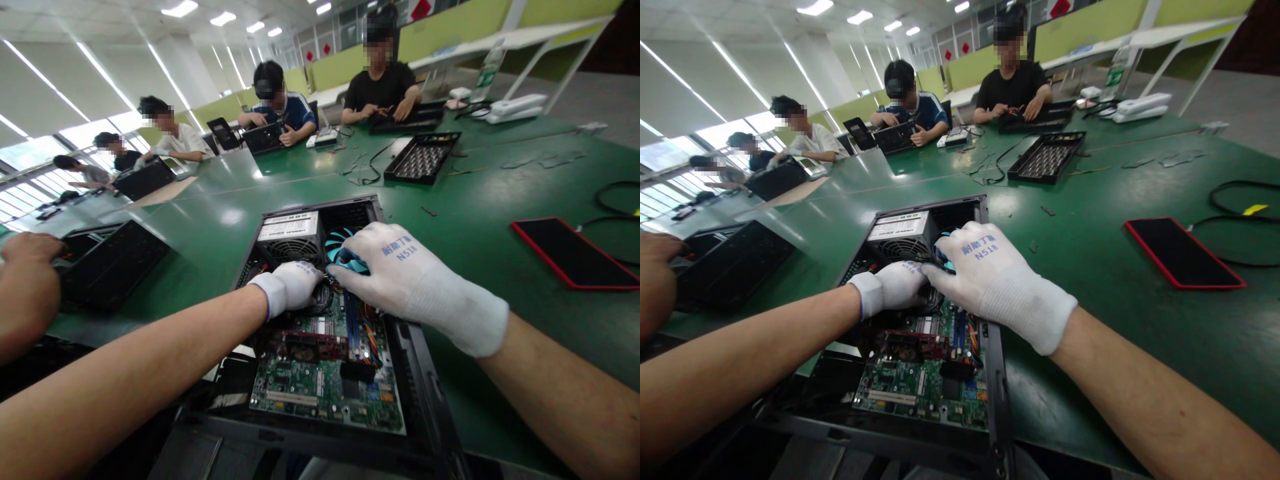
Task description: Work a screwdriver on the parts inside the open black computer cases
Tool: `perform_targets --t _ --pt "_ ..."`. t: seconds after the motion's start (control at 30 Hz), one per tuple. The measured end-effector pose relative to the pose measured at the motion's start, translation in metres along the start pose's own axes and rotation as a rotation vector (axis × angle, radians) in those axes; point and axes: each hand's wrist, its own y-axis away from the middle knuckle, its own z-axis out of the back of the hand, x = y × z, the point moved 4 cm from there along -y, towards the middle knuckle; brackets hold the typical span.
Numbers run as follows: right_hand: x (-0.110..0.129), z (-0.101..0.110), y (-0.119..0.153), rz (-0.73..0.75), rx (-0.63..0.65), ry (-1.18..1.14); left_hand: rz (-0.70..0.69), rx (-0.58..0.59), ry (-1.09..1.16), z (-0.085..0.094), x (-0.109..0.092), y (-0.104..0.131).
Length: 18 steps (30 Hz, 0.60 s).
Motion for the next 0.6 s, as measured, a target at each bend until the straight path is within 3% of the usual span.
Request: perform_targets --t 0.6 --pt "0.0002 0.0002 -0.0006 -0.016 -0.010 -0.012 -0.050 0.012 0.033 -0.0084 0.0084 -0.0004"
